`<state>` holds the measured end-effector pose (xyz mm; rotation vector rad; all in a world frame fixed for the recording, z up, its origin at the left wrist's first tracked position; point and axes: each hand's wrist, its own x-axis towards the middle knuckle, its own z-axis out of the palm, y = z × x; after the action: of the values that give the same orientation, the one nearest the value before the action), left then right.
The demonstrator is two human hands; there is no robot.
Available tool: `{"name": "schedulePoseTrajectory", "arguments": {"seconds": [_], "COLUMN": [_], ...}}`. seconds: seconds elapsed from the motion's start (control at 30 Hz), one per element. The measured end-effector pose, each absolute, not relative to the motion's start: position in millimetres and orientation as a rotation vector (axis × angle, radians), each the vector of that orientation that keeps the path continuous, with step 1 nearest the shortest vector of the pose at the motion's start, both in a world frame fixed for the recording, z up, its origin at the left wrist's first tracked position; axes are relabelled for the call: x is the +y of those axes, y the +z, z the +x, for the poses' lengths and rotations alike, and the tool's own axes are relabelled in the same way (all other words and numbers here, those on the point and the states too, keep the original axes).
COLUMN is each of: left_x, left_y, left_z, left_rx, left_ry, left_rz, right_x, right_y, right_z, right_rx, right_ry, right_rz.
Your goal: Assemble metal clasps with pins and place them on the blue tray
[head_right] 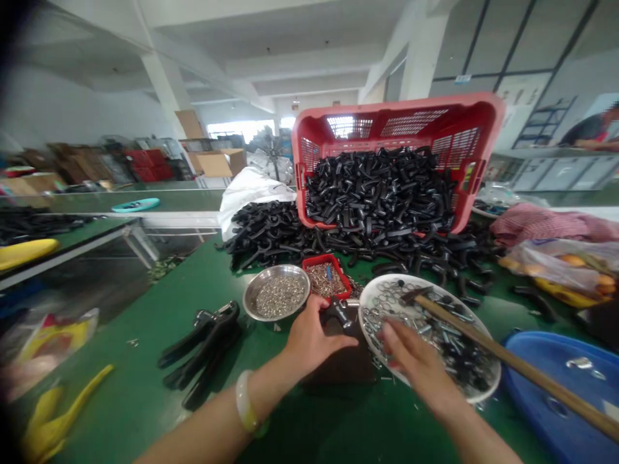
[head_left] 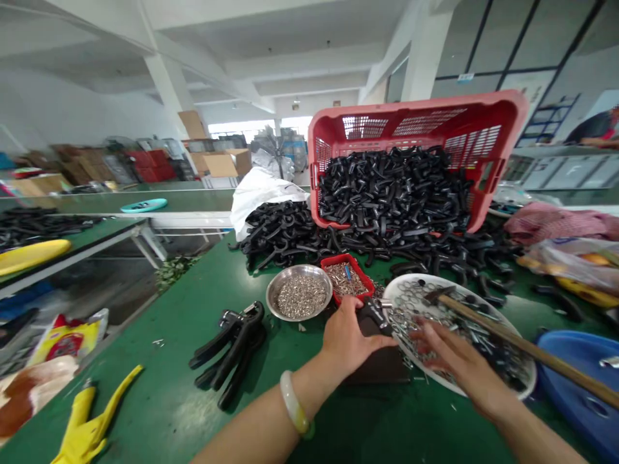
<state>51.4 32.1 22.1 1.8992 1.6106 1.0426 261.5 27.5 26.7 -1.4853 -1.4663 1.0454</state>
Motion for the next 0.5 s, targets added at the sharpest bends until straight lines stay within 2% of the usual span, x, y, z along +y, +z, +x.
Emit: {"name": "schedulePoseTrajectory", "arguments": {"seconds": [0.03, 0.07, 0.17, 0.27, 0.37, 0.5], "left_x": [31, 30, 38, 74, 133, 209], "left_y": [24, 25, 28, 37, 46, 43], "left_z": [56, 58, 45, -2, -61, -101], "left_rx": [1.602, 1.585, 1.506, 1.726, 2.296, 2.347], "left_ry": [1.041, 1.029, 0.917, 0.77, 0.564, 0.431], "left_rz": [1.945, 1.995, 2.156, 2.254, 2.144, 2.093], "right_x": [30, 34, 52, 65, 62, 51], "right_y": [27, 26, 19, 5, -7, -18], "right_z": [235, 211, 169, 165, 170, 168], "right_rx": [-1.302, -1.117, -0.747, -0.633, -0.749, -1.03], "right_ry": [1.369, 1.515, 1.53, 1.518, 1.545, 1.482], "right_rz": [-1.341, -1.244, -1.092, -1.101, -1.198, -1.285]}}
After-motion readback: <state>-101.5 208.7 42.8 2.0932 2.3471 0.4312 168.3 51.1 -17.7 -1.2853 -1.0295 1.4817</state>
